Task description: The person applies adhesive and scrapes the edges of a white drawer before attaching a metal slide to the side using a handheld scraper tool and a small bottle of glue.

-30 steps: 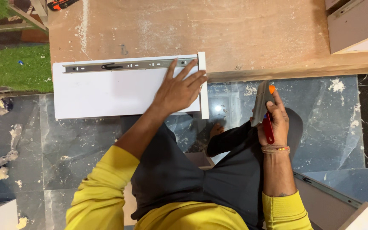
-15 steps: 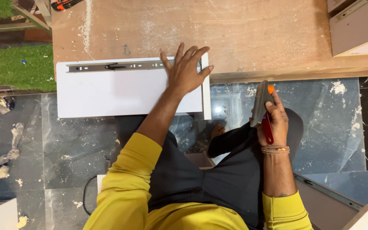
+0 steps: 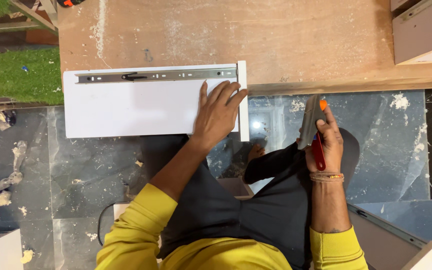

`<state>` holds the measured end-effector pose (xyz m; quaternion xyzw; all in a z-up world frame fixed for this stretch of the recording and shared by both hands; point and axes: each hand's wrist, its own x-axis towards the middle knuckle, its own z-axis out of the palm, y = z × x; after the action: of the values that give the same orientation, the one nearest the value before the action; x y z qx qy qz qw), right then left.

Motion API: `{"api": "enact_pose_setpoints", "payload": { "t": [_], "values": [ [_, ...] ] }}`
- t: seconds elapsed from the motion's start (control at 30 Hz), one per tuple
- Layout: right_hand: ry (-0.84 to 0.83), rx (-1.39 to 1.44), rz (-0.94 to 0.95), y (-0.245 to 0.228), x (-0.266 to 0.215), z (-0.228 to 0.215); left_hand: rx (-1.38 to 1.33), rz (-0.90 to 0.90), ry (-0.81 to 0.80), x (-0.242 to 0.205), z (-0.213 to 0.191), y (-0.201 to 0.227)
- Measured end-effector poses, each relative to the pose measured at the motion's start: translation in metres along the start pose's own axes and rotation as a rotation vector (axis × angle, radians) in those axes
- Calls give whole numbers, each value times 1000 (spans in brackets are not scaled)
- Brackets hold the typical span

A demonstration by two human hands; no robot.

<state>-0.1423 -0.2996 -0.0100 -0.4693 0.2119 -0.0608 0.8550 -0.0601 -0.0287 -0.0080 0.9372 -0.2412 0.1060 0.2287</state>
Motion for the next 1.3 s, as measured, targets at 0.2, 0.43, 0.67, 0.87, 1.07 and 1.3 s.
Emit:
{"api": "enact_pose_setpoints", "payload": {
  "t": [0.2,0.43,0.67,0.87,1.07,1.3],
  "values": [
    [-6,0,-8,2,2,1,20,22,32,1,4,0],
    [25,-32,4,0,0,5,9,23,66,-3,10,-3],
    [21,-45,1,2,1,1,-36,24,51,-1,5,-2],
    [0,-27,14,5,2,-4,-55,218,19,-25,11,-6],
    [6,-35,26,3,2,-1,-42,325,-99,-63,-3,3],
    [-18,-35,19,1,-1,3,71,365,-184,-46,-14,-2]
  ]
}}
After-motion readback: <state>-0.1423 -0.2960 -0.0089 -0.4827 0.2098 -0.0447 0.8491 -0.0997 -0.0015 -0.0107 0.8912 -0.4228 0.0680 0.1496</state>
